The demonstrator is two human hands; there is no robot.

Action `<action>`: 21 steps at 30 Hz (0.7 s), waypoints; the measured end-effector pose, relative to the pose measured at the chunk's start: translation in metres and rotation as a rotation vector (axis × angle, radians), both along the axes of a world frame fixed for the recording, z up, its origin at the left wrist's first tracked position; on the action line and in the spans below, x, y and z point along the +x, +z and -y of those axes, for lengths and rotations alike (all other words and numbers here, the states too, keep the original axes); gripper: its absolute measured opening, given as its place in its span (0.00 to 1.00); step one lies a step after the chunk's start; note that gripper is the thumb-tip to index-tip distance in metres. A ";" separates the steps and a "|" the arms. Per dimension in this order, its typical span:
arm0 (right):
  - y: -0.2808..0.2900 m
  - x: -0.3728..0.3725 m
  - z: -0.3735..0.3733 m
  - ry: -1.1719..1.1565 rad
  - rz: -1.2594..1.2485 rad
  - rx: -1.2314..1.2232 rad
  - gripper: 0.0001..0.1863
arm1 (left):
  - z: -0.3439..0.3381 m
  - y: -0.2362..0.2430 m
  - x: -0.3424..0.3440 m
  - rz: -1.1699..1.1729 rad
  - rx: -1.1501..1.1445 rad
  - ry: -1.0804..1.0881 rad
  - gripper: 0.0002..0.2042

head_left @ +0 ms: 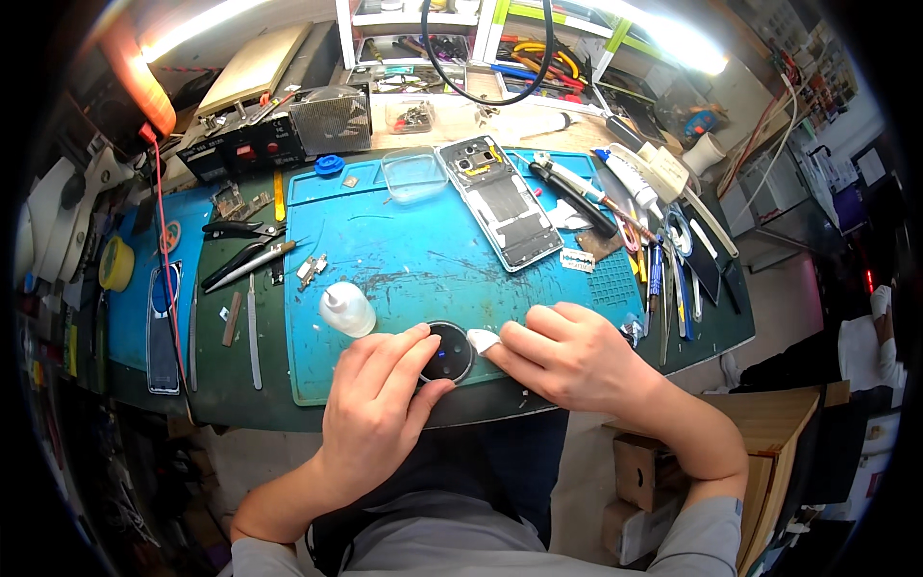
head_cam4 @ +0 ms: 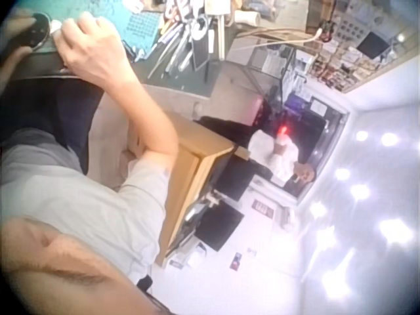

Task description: The person cleans a circular camera module with a cloth and tool, then aligns and presses it into the back housing of a white smartphone. The person uses a screwdriver to secure the module and wipes the surface before final assembly.

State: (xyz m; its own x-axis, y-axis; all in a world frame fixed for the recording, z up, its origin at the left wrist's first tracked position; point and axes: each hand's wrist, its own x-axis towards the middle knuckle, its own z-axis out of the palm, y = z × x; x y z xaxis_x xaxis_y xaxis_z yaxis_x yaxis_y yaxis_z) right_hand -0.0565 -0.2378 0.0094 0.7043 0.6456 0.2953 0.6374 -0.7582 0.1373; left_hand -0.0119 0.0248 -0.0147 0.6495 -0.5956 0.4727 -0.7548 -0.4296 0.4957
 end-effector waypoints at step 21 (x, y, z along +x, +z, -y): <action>0.010 0.019 0.007 0.089 -0.003 -0.067 0.08 | 0.010 0.008 -0.001 -0.062 0.046 0.026 0.38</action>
State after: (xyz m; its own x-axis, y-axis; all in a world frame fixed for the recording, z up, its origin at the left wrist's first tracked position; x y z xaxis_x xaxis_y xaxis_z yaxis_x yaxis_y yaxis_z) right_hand -0.0373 -0.2447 0.0196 0.6440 0.7238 0.2476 0.7024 -0.6877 0.1836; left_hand -0.0125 0.0153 -0.0067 0.6920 -0.5984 0.4037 -0.7116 -0.4717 0.5207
